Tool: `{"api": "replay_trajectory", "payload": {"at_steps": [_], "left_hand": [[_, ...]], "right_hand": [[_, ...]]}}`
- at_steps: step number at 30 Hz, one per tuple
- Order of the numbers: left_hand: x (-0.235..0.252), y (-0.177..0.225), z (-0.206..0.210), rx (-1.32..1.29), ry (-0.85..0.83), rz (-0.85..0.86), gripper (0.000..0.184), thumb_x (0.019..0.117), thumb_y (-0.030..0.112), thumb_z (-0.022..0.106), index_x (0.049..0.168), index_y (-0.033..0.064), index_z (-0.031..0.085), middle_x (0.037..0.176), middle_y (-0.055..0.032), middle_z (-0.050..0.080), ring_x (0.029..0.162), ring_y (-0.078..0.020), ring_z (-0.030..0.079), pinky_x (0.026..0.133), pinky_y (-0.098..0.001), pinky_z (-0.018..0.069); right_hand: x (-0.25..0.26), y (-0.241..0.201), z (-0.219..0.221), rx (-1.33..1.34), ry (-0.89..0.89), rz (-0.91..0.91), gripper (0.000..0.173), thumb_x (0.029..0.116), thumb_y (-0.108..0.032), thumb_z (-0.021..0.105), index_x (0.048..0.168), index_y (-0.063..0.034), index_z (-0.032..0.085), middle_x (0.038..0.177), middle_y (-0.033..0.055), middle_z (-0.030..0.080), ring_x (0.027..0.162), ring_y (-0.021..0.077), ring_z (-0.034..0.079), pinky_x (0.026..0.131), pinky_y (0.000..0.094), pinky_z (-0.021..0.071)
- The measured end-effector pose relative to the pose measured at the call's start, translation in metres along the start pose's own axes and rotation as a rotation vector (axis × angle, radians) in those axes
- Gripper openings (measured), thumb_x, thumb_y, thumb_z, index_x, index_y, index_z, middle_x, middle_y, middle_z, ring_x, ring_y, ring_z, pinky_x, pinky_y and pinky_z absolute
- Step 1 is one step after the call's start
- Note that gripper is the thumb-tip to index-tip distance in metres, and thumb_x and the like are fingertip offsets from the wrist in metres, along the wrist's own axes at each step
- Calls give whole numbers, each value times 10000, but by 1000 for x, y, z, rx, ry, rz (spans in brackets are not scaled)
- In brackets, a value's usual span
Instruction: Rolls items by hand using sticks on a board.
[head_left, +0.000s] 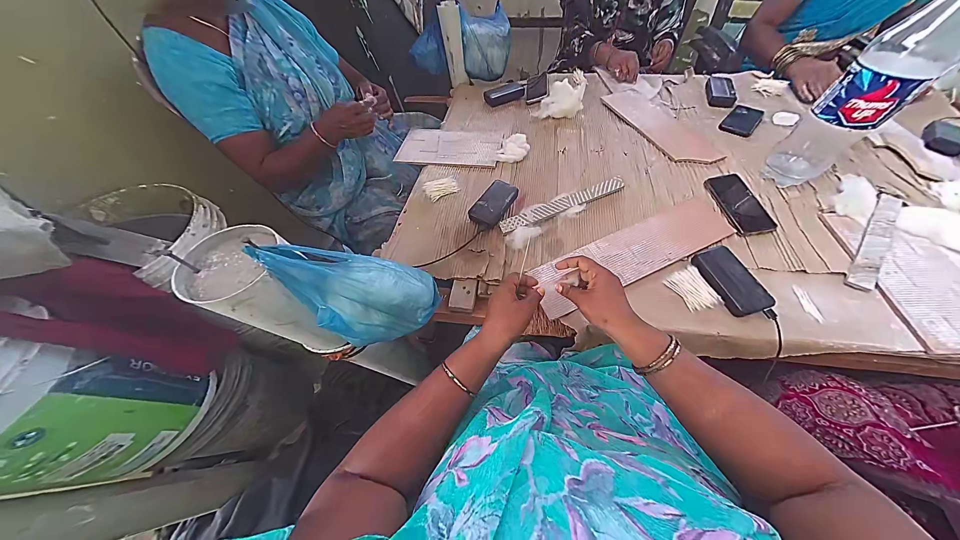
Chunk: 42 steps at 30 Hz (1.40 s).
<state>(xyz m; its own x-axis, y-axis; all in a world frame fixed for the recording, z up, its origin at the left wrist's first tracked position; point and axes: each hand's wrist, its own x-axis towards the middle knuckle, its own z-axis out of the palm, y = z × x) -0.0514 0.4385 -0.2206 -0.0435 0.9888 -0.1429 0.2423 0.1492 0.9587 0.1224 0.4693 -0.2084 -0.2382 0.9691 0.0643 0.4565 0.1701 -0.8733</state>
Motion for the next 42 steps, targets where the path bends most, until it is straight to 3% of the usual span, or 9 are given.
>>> {"api": "replay_trajectory", "payload": {"at_steps": [3, 6, 11, 17, 22, 29, 33, 35, 42], "left_hand": [[14, -9, -9, 252, -49, -47, 382, 1120, 230, 435, 1353, -52, 543, 1223, -257, 626, 1128, -346, 616, 1001, -521, 478], [16, -18, -14, 497, -104, -47, 439, 1123, 174, 370, 1504, -23, 463, 1495, -328, 431, 1386, -428, 469, 1160, -529, 387], [22, -25, -18, 521, -167, -11, 346, 1074, 88, 478, 1381, 20, 623, 1359, -238, 593, 1237, -333, 603, 1084, -458, 474], [42, -24, 0, 554, -170, 89, 221, 1043, 66, 546, 1201, -20, 674, 1229, -205, 662, 1188, -330, 632, 1063, -483, 487], [53, -25, 6, 654, -194, 68, 236, 1051, 88, 532, 1225, 1, 666, 1274, -198, 644, 1237, -336, 611, 1073, -499, 485], [58, -31, 6, 676, -187, 71, 239, 1046, 92, 542, 1224, -3, 671, 1268, -206, 642, 1233, -355, 611, 1067, -511, 488], [59, -33, 8, 718, -208, 109, 237, 1054, 84, 524, 1215, -21, 664, 1270, -216, 635, 1245, -358, 604, 1083, -500, 478], [55, -33, 6, 727, -226, 114, 246, 1056, 87, 521, 1229, -22, 657, 1278, -214, 635, 1255, -356, 603, 1087, -501, 474], [28, -27, -3, 661, -454, 16, 290, 1089, 139, 476, 1253, -37, 638, 1235, -212, 659, 1187, -318, 637, 1062, -476, 479]], "right_hand": [[25, 16, 15, -197, -10, 76, 398, 962, -59, 694, 1346, -51, 592, 951, 178, 708, 801, 302, 670, 772, 493, 539], [37, 28, 22, -336, -22, 120, 423, 978, -87, 678, 1387, -66, 575, 1031, 217, 712, 918, 384, 690, 838, 564, 534], [47, 51, 22, -451, 47, 43, 493, 915, -96, 748, 1379, -49, 588, 1203, 230, 658, 1178, 447, 582, 984, 639, 437], [51, 68, 9, -527, 126, 8, 599, 860, -229, 839, 1377, -56, 591, 1322, 265, 578, 1219, 473, 544, 956, 642, 452], [53, 77, 2, -631, 140, -40, 603, 870, -326, 829, 1369, -71, 606, 1314, 253, 579, 1192, 465, 553, 918, 636, 452], [63, 76, 10, -733, 80, -249, 355, 1045, -168, 549, 1373, -42, 596, 1436, 215, 556, 1337, 425, 520, 1058, 653, 385], [60, 79, 19, -849, -248, -342, 627, 1088, -428, 359, 1610, -82, 318, 1683, 128, 279, 1569, 308, 224, 1208, 695, 72], [50, 84, 15, -887, -334, -329, 719, 1078, -529, 298, 1631, -74, 248, 1707, 113, 214, 1589, 273, 156, 1213, 691, 8], [-19, 85, -25, -920, -526, -332, 793, 1057, -619, 222, 1622, -64, 274, 1691, 113, 265, 1572, 278, 222, 1191, 729, 39]]}}
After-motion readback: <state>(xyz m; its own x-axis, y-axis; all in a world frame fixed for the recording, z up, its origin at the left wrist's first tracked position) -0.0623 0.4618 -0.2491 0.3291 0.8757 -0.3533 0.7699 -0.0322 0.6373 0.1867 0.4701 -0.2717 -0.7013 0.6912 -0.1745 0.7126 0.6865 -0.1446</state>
